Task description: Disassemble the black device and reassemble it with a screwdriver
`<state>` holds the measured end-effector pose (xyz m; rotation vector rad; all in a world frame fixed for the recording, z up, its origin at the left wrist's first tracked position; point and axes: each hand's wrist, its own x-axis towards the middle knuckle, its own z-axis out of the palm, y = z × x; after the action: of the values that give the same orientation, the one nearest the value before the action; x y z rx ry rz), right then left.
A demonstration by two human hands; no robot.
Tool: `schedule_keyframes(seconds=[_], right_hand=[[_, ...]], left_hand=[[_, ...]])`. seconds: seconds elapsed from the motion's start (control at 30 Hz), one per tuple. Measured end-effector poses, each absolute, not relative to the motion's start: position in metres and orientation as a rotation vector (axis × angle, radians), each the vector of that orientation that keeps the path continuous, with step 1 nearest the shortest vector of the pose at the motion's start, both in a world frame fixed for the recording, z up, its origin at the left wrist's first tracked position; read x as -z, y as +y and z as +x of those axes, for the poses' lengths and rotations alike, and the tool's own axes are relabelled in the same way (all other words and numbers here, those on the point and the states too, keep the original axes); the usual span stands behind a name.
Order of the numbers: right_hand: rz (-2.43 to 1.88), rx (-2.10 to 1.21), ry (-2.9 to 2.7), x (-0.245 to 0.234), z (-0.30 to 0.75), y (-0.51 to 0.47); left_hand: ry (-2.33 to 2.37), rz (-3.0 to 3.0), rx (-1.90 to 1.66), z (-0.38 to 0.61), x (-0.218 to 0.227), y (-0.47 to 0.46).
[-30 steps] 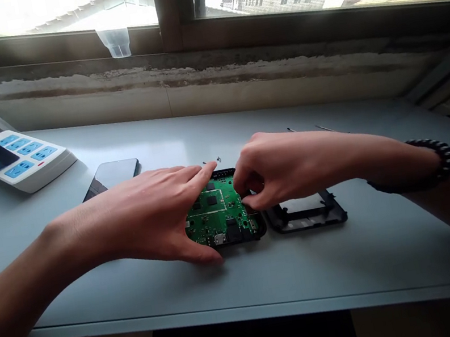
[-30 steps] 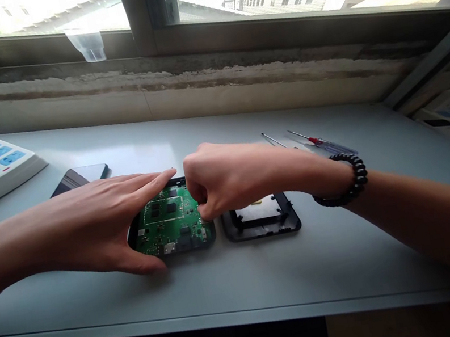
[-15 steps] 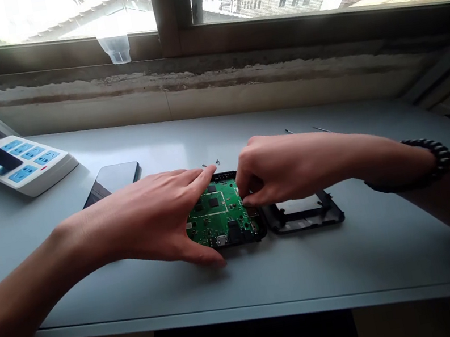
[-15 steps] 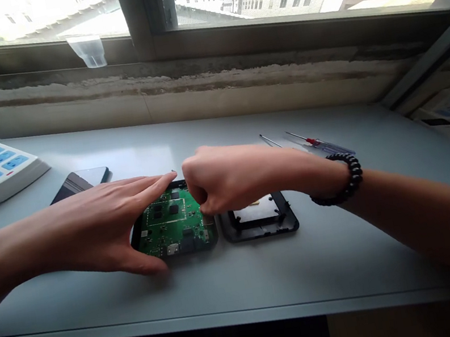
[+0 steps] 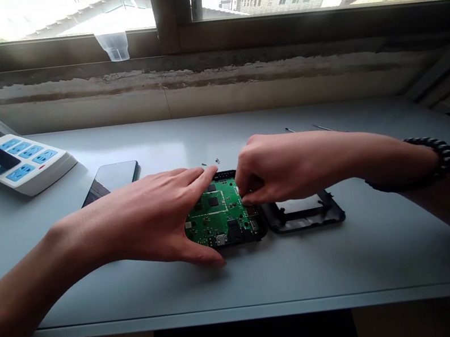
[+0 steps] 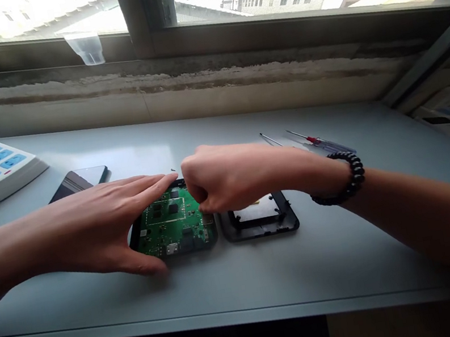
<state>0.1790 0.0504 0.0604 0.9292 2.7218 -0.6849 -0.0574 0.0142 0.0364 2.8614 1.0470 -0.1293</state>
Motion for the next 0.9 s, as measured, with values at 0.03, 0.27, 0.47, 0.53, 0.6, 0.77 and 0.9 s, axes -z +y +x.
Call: schedule_keyframes(seconds=[0.03,0.27,0.47,0.53,0.6,0.77,0.9], right_hand=[[0.923,0.674,2.728,-0.06,0.179,0.05],[0.911,0.674,2.719,-0.061,0.18,0.051],[0.988,0.607,2.796,-0.063,0.182,0.052],[1.019,0.603,2.84,-0.063,0.183,0.052],[1.035,0.606,2.859,-0.063,0.183,0.051],[1.035,0.642,2.861,-0.063,0.183,0.05],[1.018,0.646,2.862,-0.062,0.183,0.05]], left_hand=[[1.046,2.86,0.137,-0.058,-0.037,0.014],[1.089,2.791,0.081,-0.062,-0.039,0.018],[1.242,2.873,-0.023,-0.059,-0.035,0.021],[1.275,2.894,-0.064,-0.06,-0.033,0.022],[1.291,2.906,-0.062,-0.061,-0.032,0.023],[1.295,2.931,0.02,-0.062,-0.03,0.025],[1.273,2.896,0.041,-0.061,-0.03,0.026]])
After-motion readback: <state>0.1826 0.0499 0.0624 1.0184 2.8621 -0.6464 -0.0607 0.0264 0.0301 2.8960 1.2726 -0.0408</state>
